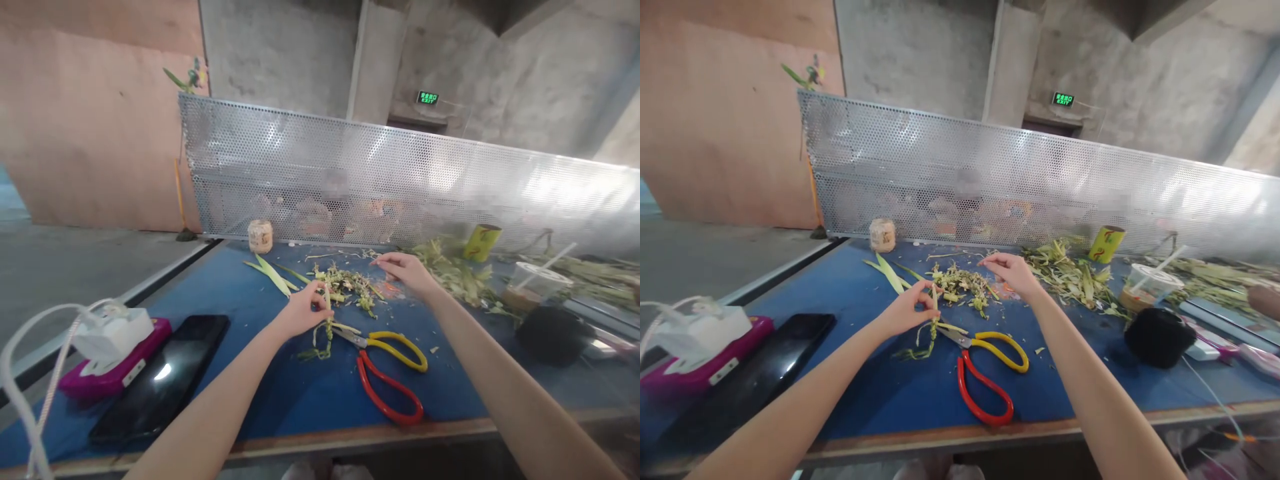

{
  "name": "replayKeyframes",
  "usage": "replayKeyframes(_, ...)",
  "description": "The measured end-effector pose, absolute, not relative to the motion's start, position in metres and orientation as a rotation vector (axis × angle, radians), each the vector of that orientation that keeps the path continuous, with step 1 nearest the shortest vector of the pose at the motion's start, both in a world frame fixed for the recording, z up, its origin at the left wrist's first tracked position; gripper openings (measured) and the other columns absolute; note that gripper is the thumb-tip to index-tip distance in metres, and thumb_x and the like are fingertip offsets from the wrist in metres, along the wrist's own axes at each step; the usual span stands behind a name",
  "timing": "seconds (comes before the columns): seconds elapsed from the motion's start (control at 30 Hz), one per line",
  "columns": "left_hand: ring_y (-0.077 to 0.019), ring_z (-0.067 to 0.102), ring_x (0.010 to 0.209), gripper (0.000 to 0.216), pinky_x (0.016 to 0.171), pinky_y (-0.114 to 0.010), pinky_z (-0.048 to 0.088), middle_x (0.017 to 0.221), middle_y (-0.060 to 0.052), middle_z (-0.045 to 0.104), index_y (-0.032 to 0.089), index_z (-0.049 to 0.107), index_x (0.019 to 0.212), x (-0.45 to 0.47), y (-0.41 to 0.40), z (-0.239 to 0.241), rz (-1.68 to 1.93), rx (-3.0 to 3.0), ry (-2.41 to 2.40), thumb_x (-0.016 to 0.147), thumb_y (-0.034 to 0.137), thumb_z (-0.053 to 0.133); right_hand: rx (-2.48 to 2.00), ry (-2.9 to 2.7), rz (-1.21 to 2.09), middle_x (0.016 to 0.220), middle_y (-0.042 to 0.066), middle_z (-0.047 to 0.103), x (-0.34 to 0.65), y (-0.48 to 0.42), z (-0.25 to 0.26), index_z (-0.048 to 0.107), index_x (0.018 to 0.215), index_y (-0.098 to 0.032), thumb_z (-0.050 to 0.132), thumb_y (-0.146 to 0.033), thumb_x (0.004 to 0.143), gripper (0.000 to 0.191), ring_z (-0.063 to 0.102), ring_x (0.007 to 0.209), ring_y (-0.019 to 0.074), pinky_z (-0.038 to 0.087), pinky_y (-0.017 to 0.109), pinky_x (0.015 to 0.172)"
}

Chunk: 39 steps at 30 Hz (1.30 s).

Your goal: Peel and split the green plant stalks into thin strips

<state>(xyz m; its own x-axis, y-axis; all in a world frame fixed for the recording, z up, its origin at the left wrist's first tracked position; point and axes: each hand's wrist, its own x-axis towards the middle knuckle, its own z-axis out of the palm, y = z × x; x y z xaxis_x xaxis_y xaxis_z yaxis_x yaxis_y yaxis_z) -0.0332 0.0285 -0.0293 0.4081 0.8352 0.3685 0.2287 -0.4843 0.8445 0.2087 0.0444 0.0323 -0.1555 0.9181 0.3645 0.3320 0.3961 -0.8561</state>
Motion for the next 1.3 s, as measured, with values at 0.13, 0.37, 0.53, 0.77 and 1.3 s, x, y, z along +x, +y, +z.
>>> replayKeyframes(0.13,-0.0097,0.047,0.053,0.034,0.058,-0.024,0.036,0.055,0.007,0.049,0.017,0.043,0.095,-0.042,0.031,-0.025,1.135,1.898,0.987,0.066,0.023,0.059,-1.149,-1.781,0.701,0.049,-0.003,0.047,0.192,0.052,0.009,0.064,0.079,-0.015,0.054,-0.041,0.068,0.03,0.031,0.039,0.006,0.025,0.021,0.039)
replayKeyframes(0.37,-0.0123,0.054,0.065,0.037,0.064,-0.026,0.039,0.057,0.006,0.048,0.018,0.039,0.098,-0.044,0.03,-0.014,1.163,1.749,0.855,0.069,0.023,0.06,-1.138,-2.037,0.545,0.055,0.001,0.056,0.182,0.054,-0.024,0.067,0.077,-0.017,0.051,-0.034,0.073,0.024,0.041,0.048,0.0098,0.03,0.022,0.045)
replayKeyframes(0.53,-0.0169,0.055,0.092,0.042,0.082,-0.032,0.037,0.056,0.005,0.051,0.017,0.037,0.104,-0.033,0.018,-0.008,1.054,1.776,0.696,0.069,0.018,0.061,-1.091,-2.091,0.519,0.059,0.0,0.058,0.176,0.042,-0.022,0.068,0.081,-0.018,0.05,-0.025,0.074,0.021,0.04,0.046,0.0083,0.03,0.02,0.045)
replayKeyframes(0.77,-0.0096,0.054,0.058,0.051,0.072,-0.031,0.044,0.057,0.007,0.052,0.016,0.034,0.112,-0.023,0.013,-0.012,0.977,1.728,0.65,0.069,0.018,0.062,-0.974,-2.125,0.544,0.06,-0.001,0.058,0.163,0.03,-0.019,0.067,0.078,-0.019,0.051,-0.02,0.073,0.017,0.04,0.048,0.007,0.031,0.019,0.047)
replayKeyframes(1.3,-0.0151,0.064,0.068,0.048,0.066,-0.024,0.049,0.053,0.004,0.061,0.015,0.056,0.098,-0.043,0.028,0.006,1.696,1.132,0.624,0.053,0.019,0.073,-1.218,-2.067,0.342,0.049,-0.004,0.042,0.194,0.049,-0.022,0.063,0.075,-0.02,0.049,-0.034,0.074,0.02,0.036,0.046,0.0087,0.026,0.021,0.046)
